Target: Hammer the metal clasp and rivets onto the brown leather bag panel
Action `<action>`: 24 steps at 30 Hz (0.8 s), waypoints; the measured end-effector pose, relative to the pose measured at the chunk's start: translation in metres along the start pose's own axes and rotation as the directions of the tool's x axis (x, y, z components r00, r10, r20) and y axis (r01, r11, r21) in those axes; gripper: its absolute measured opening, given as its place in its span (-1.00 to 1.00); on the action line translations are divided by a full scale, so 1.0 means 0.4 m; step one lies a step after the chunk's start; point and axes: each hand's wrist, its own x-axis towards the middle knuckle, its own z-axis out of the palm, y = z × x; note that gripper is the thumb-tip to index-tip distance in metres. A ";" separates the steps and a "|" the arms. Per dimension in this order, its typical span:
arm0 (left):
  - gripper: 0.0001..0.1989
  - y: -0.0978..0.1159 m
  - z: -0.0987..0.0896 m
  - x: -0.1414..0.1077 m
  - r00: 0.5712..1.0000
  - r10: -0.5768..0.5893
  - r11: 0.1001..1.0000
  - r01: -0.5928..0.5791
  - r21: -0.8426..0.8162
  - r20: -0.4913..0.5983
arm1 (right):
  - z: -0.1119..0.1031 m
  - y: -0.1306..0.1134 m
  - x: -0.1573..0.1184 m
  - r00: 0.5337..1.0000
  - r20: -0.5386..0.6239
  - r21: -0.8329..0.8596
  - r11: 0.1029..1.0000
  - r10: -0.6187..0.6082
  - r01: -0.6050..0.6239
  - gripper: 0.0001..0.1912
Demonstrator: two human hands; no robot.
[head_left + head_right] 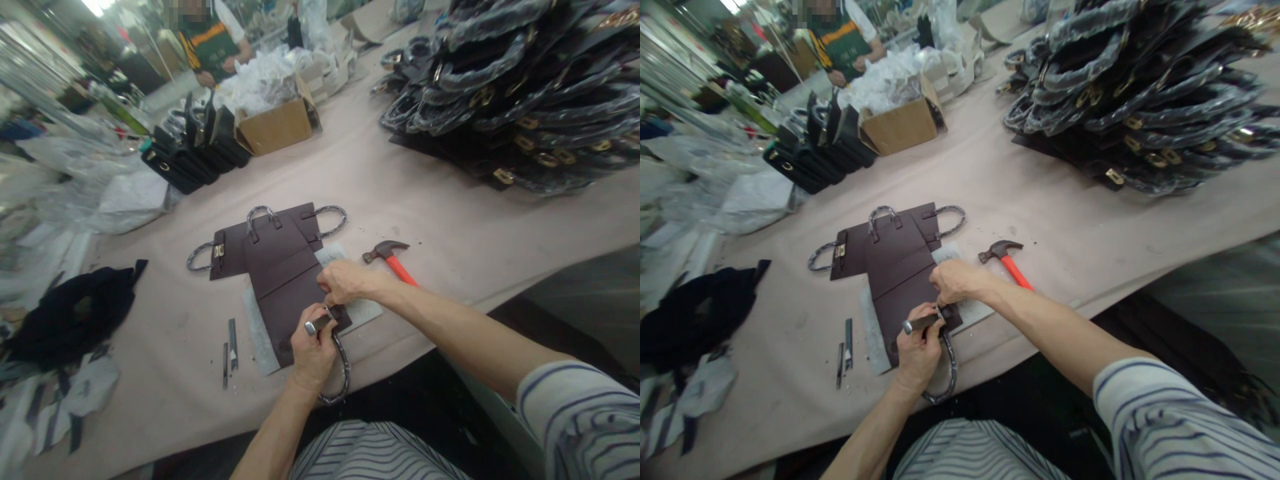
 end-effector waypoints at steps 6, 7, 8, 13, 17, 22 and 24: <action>-0.87 -0.008 0.005 -0.001 1.000 -0.009 0.997 0.010 -0.079 0.011 | 0.043 0.048 -0.114 0.901 -0.329 0.089 0.959 0.283 -0.269 -0.75; -0.86 -0.008 0.005 -0.001 1.000 -0.016 0.995 0.017 -0.098 0.014 | 0.052 0.062 -0.146 0.859 -0.382 0.090 0.939 0.340 -0.332 -0.74; -0.86 -0.008 0.005 -0.002 0.999 -0.027 0.993 0.029 -0.116 0.017 | 0.062 0.078 -0.181 0.813 -0.433 0.085 0.916 0.388 -0.392 -0.73; -0.86 -0.005 0.006 0.002 0.993 -0.108 0.977 0.116 -0.181 0.056 | 0.139 0.142 -0.336 0.654 -0.553 -0.017 0.777 0.517 -0.629 -0.73; -0.84 -0.006 0.006 0.004 0.985 -0.121 0.967 0.144 -0.210 0.119 | 0.171 0.131 -0.376 0.625 -0.404 0.243 0.737 0.668 -0.631 -0.86; -0.85 -0.003 0.007 0.005 0.983 -0.151 0.956 0.171 -0.237 0.101 | 0.121 0.102 -0.350 0.610 -0.056 0.768 0.424 0.791 -0.480 -0.87; -0.85 0.001 0.007 0.008 0.982 -0.155 0.958 0.177 -0.224 0.112 | 0.099 0.085 -0.341 0.681 0.037 0.827 0.359 0.732 -0.432 -0.85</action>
